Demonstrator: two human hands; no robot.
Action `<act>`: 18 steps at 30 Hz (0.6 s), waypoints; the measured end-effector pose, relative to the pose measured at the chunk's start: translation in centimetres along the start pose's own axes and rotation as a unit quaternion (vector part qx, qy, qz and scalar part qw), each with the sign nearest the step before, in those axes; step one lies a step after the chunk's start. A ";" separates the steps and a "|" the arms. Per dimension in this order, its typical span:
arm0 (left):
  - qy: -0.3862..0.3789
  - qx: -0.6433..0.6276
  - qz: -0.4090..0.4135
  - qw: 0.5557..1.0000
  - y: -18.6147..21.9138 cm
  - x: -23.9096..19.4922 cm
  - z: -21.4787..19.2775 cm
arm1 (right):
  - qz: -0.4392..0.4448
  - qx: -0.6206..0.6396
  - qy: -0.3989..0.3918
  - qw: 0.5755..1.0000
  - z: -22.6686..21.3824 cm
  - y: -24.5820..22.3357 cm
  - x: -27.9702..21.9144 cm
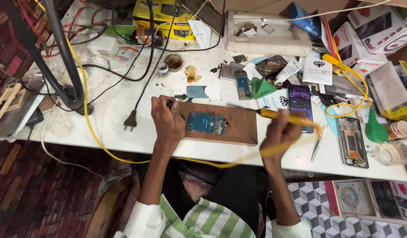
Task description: The person uses a soldering iron and solder wire to work on a small blue circuit board placed on a wooden board. They repeatedly apply heat and solder to specific points on the board while holding the components steady.
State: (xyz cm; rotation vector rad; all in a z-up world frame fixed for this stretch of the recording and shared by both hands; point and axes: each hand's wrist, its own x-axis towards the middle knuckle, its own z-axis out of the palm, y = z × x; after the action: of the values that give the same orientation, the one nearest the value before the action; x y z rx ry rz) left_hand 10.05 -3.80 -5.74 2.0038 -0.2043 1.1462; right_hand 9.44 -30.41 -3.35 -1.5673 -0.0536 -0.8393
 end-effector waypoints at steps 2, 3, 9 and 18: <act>0.012 0.003 -0.012 1.000 0.0 0.4 0.1 | 0.000 0.098 0.049 0.994 -0.8 1.1 -0.4; 0.017 0.005 -0.020 1.000 0.0 0.3 0.2 | 0.002 0.144 0.073 0.987 -1.4 1.5 -0.8; 0.012 0.003 -0.017 1.000 -0.3 -0.1 -0.1 | -0.015 0.160 0.079 0.984 -2.3 1.9 -2.5; 0.036 -0.125 -0.161 0.978 -0.6 -1.6 0.5 | 0.078 0.092 -0.169 0.978 1.2 1.6 1.5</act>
State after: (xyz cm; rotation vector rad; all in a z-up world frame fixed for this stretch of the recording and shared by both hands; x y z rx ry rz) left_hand 9.73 -4.13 -7.42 1.6959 0.0142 0.9347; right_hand 11.86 -30.31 -3.85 -1.5017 -0.2452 -0.4261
